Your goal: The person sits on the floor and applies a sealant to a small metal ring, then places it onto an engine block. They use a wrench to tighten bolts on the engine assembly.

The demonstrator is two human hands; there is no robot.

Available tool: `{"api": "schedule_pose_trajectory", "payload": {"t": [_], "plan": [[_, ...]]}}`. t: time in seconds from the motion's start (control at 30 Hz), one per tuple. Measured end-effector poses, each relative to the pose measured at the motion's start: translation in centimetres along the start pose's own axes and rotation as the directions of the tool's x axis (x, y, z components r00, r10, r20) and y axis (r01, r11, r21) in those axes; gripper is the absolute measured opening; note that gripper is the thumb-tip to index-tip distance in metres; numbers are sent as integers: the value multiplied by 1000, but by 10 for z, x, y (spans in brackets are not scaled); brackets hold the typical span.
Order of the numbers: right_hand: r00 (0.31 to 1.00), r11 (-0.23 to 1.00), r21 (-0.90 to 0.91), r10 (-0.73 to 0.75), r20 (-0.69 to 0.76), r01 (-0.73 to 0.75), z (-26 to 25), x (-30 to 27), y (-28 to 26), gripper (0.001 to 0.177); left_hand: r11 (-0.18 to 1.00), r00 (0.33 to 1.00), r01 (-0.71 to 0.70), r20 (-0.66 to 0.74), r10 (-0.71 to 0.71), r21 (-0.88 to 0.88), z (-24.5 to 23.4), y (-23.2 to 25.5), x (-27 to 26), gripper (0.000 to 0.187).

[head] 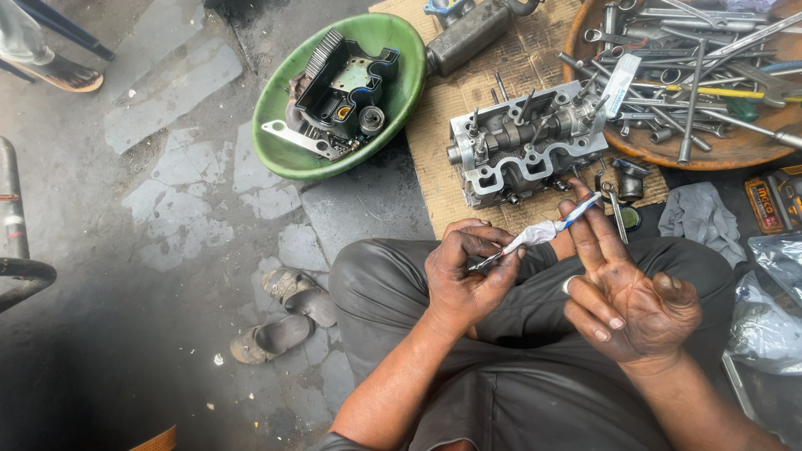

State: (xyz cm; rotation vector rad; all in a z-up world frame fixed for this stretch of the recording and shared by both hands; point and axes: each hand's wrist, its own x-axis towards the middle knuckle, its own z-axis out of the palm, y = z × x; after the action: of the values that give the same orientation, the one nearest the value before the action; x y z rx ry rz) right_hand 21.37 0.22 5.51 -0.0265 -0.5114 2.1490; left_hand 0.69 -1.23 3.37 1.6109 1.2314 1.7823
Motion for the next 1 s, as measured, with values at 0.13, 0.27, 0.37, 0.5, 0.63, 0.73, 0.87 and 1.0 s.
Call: {"api": "schedule_pose_trajectory", "payload": {"t": [0.13, 0.27, 0.37, 0.5, 0.63, 0.73, 0.87, 1.0], "plan": [[1000, 1000, -24, 3, 8, -3, -2, -1, 1, 104, 998, 998, -56, 0, 56, 12, 0, 1, 0, 32], [1000, 999, -35, 2, 20, -2, -2, -1, 1, 103, 997, 997, -75, -4, 75, 29, 0, 2, 2, 32], [1000, 999, -37, 4, 30, -3, -2, -1, 1, 103, 993, 995, -100, 8, 100, 62, 0, 3, 3, 32], [999, 999, -39, 1, 35, 1, 0, 0, 1, 104, 985, 991, -135, 22, 134, 110, -2, 5, 3, 30], [999, 999, -34, -5, 42, 6, 2, 0, 0, 105, 977, 985, -175, 28, 173, 125, -3, 8, 5, 30], [999, 999, -39, -4, 35, 5, 3, -1, -1, 106, 971, 981, -194, 40, 190, 141, -4, 9, 6, 30], [1000, 1000, -9, -6, 19, 6, 3, -2, -2, 104, 951, 973, -230, 79, 218, 206, -8, 9, 7, 31], [1000, 998, 66, 0, 15, -1, 5, -3, -5, 104, 927, 974, -227, 88, 210, 298, -12, 3, 6, 30]]}}
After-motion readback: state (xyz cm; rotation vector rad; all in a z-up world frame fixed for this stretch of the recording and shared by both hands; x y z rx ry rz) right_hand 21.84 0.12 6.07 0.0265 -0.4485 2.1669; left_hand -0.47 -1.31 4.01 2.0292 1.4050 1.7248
